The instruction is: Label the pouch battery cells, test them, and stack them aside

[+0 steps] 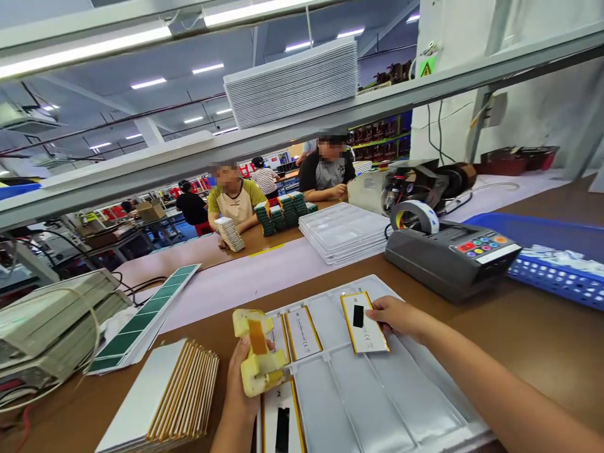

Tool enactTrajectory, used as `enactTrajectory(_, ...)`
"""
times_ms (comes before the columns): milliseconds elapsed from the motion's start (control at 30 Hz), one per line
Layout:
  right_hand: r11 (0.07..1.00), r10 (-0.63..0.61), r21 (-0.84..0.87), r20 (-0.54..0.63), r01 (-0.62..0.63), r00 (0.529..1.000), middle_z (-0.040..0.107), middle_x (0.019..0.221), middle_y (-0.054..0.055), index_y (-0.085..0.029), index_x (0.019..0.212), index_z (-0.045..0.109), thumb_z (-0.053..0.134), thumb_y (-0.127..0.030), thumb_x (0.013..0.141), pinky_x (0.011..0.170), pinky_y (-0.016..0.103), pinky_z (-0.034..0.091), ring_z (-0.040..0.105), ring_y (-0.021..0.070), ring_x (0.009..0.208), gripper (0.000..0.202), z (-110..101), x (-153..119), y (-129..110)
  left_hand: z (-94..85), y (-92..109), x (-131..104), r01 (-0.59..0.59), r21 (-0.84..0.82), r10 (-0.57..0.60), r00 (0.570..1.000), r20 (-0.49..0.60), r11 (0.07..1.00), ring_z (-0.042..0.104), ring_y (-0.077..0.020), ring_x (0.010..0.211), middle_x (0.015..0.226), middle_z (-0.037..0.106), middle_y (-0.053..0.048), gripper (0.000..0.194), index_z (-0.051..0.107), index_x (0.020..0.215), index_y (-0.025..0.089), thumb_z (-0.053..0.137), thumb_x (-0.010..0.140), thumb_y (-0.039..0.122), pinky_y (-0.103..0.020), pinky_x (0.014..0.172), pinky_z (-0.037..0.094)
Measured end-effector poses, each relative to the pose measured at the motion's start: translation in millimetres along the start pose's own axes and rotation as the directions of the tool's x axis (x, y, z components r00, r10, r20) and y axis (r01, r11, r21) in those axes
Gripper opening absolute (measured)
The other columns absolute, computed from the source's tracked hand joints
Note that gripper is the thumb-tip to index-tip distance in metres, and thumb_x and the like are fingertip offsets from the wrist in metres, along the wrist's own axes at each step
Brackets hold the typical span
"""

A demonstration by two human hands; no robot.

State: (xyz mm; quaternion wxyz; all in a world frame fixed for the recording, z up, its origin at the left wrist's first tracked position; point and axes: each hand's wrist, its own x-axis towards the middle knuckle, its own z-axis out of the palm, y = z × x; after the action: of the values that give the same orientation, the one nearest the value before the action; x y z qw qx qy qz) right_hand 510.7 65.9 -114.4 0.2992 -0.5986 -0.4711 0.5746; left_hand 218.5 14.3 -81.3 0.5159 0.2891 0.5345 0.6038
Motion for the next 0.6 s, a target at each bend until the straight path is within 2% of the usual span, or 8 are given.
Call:
enactTrajectory(100,0.999,0.047,-0.021,-0.023,-0.047,0.999,0.041,0.043,-0.006,-0.016,0.062,0.046,0.054,-0.025,0.076,0.039,0.018,0.019,0.033,0.0047,0.038,0.019,-17.0,2.3,2.7,8.7,-6.6,-3.8,0.041,-0.034,-0.039,0.997,0.067,0.999,0.06,-0.019,0.061,0.069,0.063,-0.004,0.04,0.059,0.088,0.018,0.064,0.06,0.044,-0.031,0.054,0.05)
enactTrajectory(233,0.996,0.078,-0.045,-0.044,-0.08,0.996,0.043,0.044,-0.005,-0.015,0.063,0.048,0.061,-0.033,0.071,0.039,0.017,0.019,0.033,0.0045,0.038,0.023,-31.2,0.0,2.3,18.2,-7.6,-12.1,0.103,-0.086,-0.096,0.992,0.084,0.991,0.061,-0.0216,0.067,0.068,0.064,-0.007,0.033,0.061,0.081,0.015,0.061,0.064,0.043,-0.033,0.057,0.051)
enactTrajectory(467,0.993,0.072,-0.088,-0.051,-0.076,0.996,0.045,0.046,-0.004,-0.016,0.063,0.048,0.064,-0.04,0.066,0.039,0.018,0.022,0.035,0.0057,0.04,0.029,-29.2,1.7,7.8,12.3,-0.6,-20.5,0.076,-0.202,-0.054,0.992,0.116,0.977,0.061,-0.0216,0.069,0.073,0.065,-0.008,0.035,0.061,0.093,0.014,0.059,0.069,0.04,-0.035,0.062,0.05)
enactTrajectory(600,0.994,0.081,-0.073,-0.061,-0.085,0.995,0.046,0.049,-0.003,-0.016,0.065,0.048,0.064,-0.035,0.065,0.04,0.018,0.023,0.035,0.0058,0.042,0.025,-27.5,6.0,14.5,10.0,-8.0,-22.6,0.214,-0.299,-0.142,0.959,0.245,0.93,0.061,-0.0244,0.078,0.083,0.065,-0.011,0.029,0.059,0.092,0.012,0.057,0.072,0.034,-0.041,0.071,0.048)
